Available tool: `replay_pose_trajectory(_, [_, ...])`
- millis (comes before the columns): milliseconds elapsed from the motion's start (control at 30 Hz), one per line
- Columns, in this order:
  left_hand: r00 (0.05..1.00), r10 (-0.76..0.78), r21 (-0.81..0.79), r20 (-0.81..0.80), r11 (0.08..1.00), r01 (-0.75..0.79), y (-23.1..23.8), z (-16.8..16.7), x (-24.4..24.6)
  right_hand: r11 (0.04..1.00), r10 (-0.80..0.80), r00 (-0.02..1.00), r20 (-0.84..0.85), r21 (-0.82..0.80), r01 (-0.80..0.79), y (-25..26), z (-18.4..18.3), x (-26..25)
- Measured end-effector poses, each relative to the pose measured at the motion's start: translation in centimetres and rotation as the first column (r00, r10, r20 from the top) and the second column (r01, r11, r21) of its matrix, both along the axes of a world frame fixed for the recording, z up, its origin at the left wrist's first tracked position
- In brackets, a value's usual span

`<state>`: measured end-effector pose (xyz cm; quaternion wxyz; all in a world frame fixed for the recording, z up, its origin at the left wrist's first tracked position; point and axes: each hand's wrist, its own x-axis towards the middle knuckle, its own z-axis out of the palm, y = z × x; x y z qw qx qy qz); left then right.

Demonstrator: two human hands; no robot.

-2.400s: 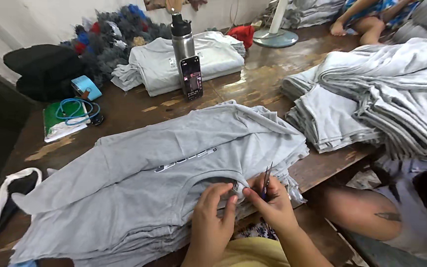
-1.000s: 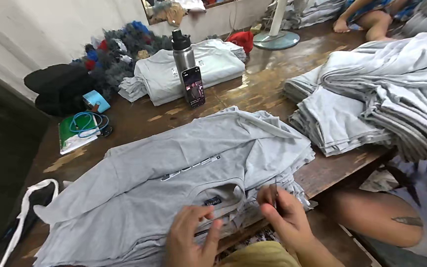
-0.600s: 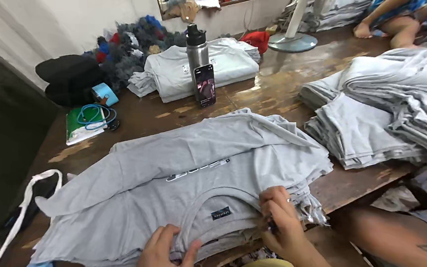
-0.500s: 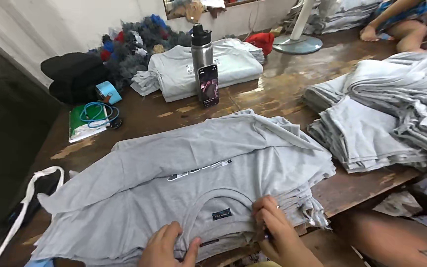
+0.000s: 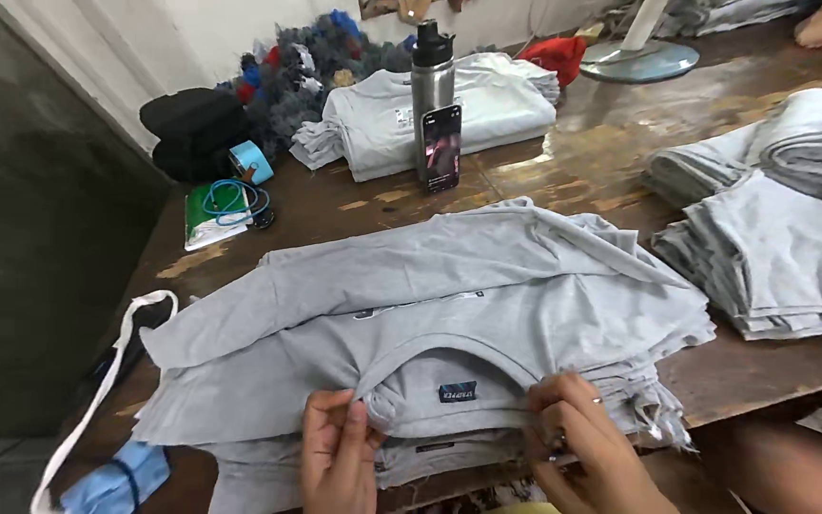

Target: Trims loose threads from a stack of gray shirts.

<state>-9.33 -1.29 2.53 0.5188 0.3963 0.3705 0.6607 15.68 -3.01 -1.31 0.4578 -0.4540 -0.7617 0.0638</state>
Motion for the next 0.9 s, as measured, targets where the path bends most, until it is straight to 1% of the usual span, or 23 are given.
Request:
replay_pose_trajectory(67, [1.0, -0.003, 0.014, 0.001, 1.0, 0.003, -0.3, -0.5, 0.1, 0.997, 0.068, 0.997, -0.046, 0.028, -0.066, 0.3, 1.3, -1.0])
replay_pose_trajectory(133, [1.0, 0.004, 0.036, -0.019, 0.999, -0.003, -0.7, -1.1, 0.3, 0.986, 0.163, 0.983, -0.082, 0.047, -0.159, 1.1, 2.0, -2.7])
replay_pose_trajectory(233, [0.994, 0.036, 0.078, -0.107, 0.997, -0.028, -1.1, -2.1, 0.4, 0.942, 0.334, 0.936, -0.107, 0.042, -0.332, 2.8, 1.8, -5.8])
replay_pose_trajectory(300, [0.98, 0.065, 0.173, -0.19, 0.984, -0.031, -1.1, -3.2, 0.5, 0.905, 0.424, 0.899, -0.112, 0.042, -0.422, 3.8, 1.6, -7.5])
replay_pose_trajectory(367, [0.966, 0.075, 0.273, -0.246, 0.962, -0.005, -1.2, -4.2, 0.3, 0.906, 0.423, 0.896, -0.138, 0.086, -0.415, 4.3, 1.2, -8.7])
replay_pose_trajectory(433, [0.956, 0.076, 0.326, -0.283, 0.945, 0.022, -1.4, -4.7, 0.0, 0.919, 0.394, 0.898, -0.198, 0.093, -0.383, 4.3, 1.1, -9.1])
replay_pose_trajectory(533, [0.93, 0.119, 0.374, -0.348, 0.927, 0.021, -1.6, -4.9, 0.0, 0.913, 0.402, 0.865, -0.299, 0.067, -0.402, 4.2, 0.9, -8.8])
replay_pose_trajectory(633, [0.911, 0.178, 0.401, -0.372, 0.916, -0.015, -1.7, -5.0, 0.5, 0.919, 0.39, 0.853, -0.348, 0.089, -0.385, 4.0, 0.8, -8.6])
replay_pose_trajectory(700, [0.905, 0.199, 0.41, -0.375, 0.912, -0.031, -1.5, -5.0, 0.8, 0.937, 0.35, 0.877, -0.329, 0.129, -0.326, 4.0, 0.8, -8.4])
replay_pose_trajectory(767, [0.883, 0.245, 0.424, -0.4, 0.904, -0.059, -1.4, -5.2, 1.0, 0.943, 0.326, 0.907, -0.266, 0.165, -0.29, 3.9, 1.1, -8.2])
replay_pose_trajectory(833, [0.857, 0.285, 0.435, -0.429, 0.897, -0.08, -1.4, -5.2, 1.2, 0.938, 0.329, 0.926, -0.186, 0.179, -0.298, 3.6, 1.4, -8.1])
replay_pose_trajectory(900, [0.852, 0.297, 0.43, -0.43, 0.898, -0.096, -1.3, -5.1, 1.4, 0.922, 0.368, 0.92, -0.134, 0.181, -0.342, 3.0, 1.8, -8.1])
